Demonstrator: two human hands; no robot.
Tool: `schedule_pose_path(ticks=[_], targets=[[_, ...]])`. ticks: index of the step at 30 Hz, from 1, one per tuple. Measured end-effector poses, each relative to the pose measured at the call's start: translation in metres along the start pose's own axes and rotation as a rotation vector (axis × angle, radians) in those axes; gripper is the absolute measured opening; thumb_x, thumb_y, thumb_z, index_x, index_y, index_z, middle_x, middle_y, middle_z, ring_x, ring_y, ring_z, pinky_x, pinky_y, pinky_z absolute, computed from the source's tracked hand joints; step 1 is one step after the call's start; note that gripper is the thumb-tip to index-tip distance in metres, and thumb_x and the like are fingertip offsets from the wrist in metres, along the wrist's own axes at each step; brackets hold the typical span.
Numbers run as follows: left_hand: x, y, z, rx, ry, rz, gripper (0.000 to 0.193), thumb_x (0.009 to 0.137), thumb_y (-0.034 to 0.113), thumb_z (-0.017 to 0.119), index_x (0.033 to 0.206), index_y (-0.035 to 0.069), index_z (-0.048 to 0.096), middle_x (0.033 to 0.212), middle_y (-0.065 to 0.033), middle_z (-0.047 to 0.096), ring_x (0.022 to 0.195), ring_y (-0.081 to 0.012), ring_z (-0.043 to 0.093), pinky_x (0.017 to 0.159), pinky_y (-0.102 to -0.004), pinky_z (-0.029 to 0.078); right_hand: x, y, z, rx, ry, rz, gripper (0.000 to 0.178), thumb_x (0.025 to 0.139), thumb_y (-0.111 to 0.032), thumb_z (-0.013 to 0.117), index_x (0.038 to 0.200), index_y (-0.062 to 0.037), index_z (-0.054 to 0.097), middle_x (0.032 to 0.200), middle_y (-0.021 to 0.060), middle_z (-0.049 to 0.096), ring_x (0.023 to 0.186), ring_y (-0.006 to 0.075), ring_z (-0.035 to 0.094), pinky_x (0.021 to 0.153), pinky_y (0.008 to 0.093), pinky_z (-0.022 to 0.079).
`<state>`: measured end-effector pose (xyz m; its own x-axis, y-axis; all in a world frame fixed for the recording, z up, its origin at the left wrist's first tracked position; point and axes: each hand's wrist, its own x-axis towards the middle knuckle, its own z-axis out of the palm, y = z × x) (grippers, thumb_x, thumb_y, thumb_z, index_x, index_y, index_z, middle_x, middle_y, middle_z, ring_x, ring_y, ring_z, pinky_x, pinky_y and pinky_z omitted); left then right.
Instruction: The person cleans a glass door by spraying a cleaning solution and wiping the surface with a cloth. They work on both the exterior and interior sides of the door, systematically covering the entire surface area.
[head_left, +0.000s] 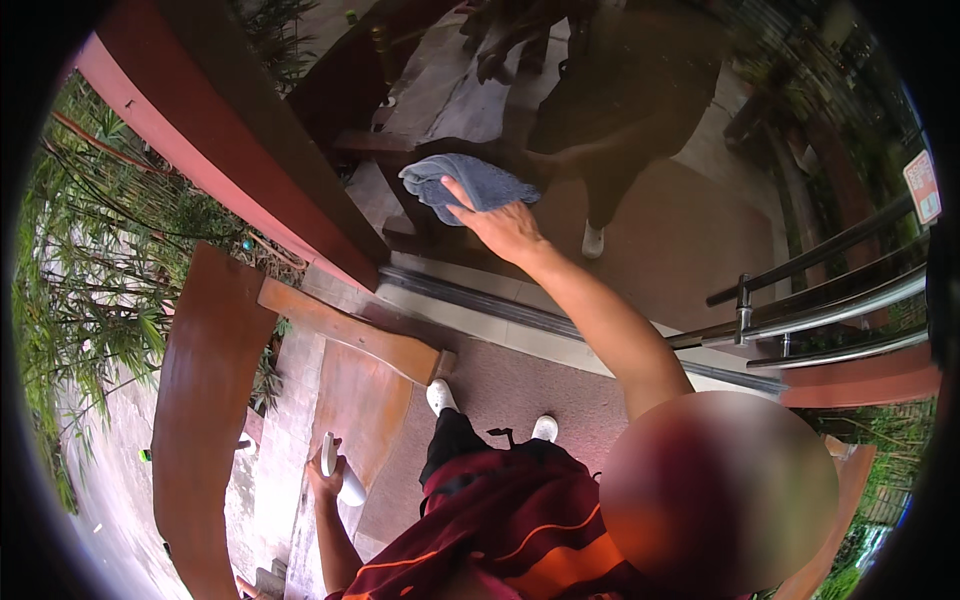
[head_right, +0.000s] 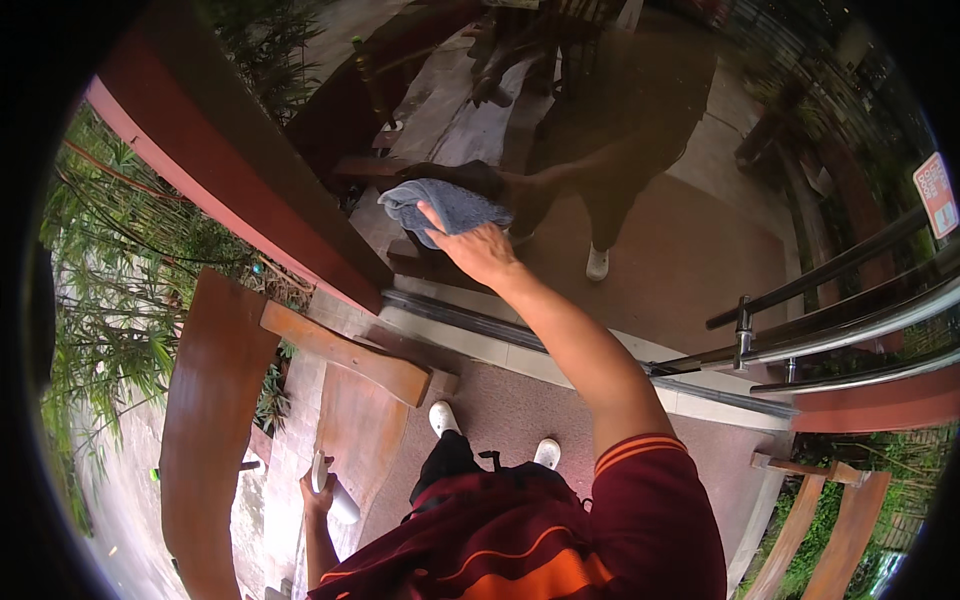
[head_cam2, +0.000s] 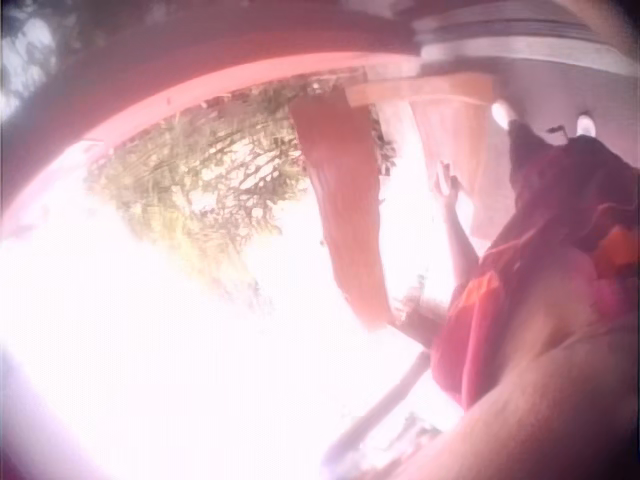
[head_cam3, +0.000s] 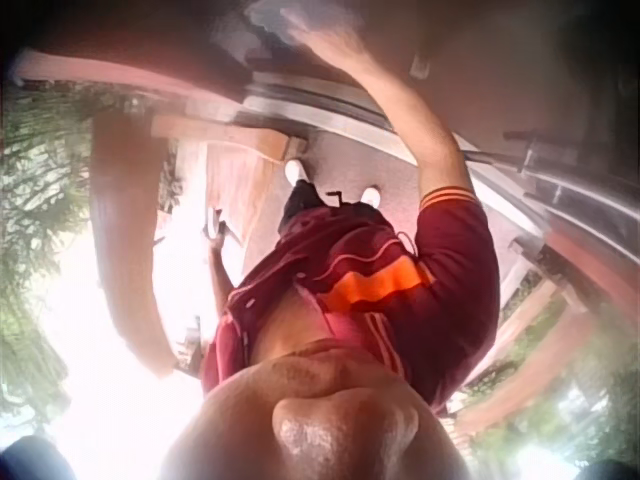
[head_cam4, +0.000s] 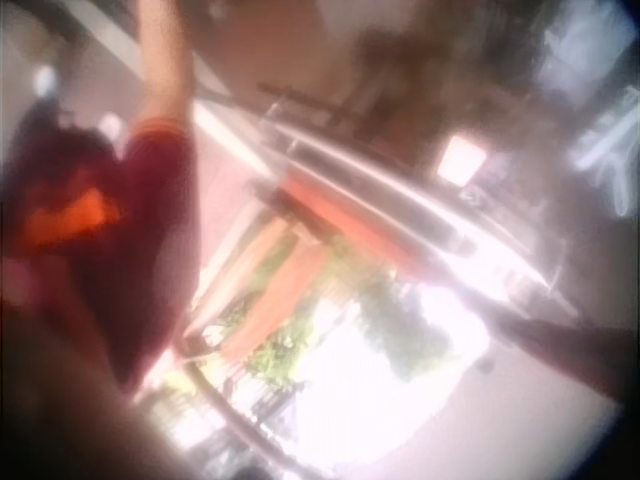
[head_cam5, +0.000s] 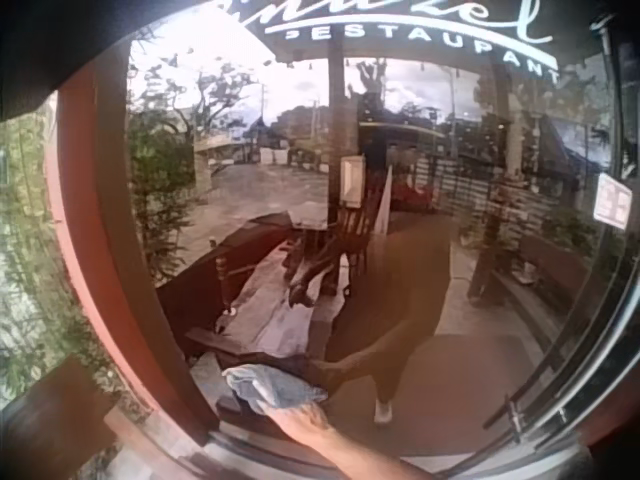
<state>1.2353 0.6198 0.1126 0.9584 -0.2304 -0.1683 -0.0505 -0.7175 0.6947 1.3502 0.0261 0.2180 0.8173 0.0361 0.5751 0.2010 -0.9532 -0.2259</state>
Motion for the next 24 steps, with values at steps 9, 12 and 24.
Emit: schedule_pose_path(ticks=[9, 12, 24], targets=[[-0.08, -0.001, 0.104, -0.159, -0.191, -0.276, 0.038, 0.071, 0.01, 0.069, 0.108, 0.007, 0.074, 0.087, -0.0103, 0.073, 0.077, -0.0193, 0.071, 0.073, -0.0362, 0.057, -0.338, 0.124, -0.352, -0.766, -0.284, 0.459, 0.044, 0.087, -0.005, 0.065, 0.125, -0.0269, 0.071, 0.161, 0.0022, 0.044, 0.151, 0.0252, 0.039, 0.116, 0.0516, 0.038], [-0.109, -0.01, 0.129, -0.163, -0.18, -0.268, 0.035, 0.072, 0.01, 0.07, 0.107, 0.007, 0.073, 0.083, -0.0095, 0.071, 0.079, -0.0186, 0.07, 0.076, -0.0357, 0.057, -0.326, 0.125, -0.356, -0.872, -0.131, 0.161, 0.044, 0.089, -0.005, 0.064, 0.128, -0.0248, 0.069, 0.162, 0.0086, 0.042, 0.152, 0.0312, 0.036, 0.118, 0.0565, 0.034], [-0.129, -0.031, 0.064, -0.083, 0.131, -0.279, 0.039, 0.072, 0.014, 0.071, 0.111, 0.009, 0.074, 0.088, -0.0128, 0.075, 0.079, -0.0236, 0.073, 0.076, -0.0373, 0.057, 0.077, -0.032, 0.031, -0.413, -0.054, -0.199, 0.035, 0.091, -0.012, 0.062, 0.125, -0.0116, 0.072, 0.164, 0.0016, 0.038, 0.139, 0.0344, 0.048, 0.115, 0.052, 0.04]])
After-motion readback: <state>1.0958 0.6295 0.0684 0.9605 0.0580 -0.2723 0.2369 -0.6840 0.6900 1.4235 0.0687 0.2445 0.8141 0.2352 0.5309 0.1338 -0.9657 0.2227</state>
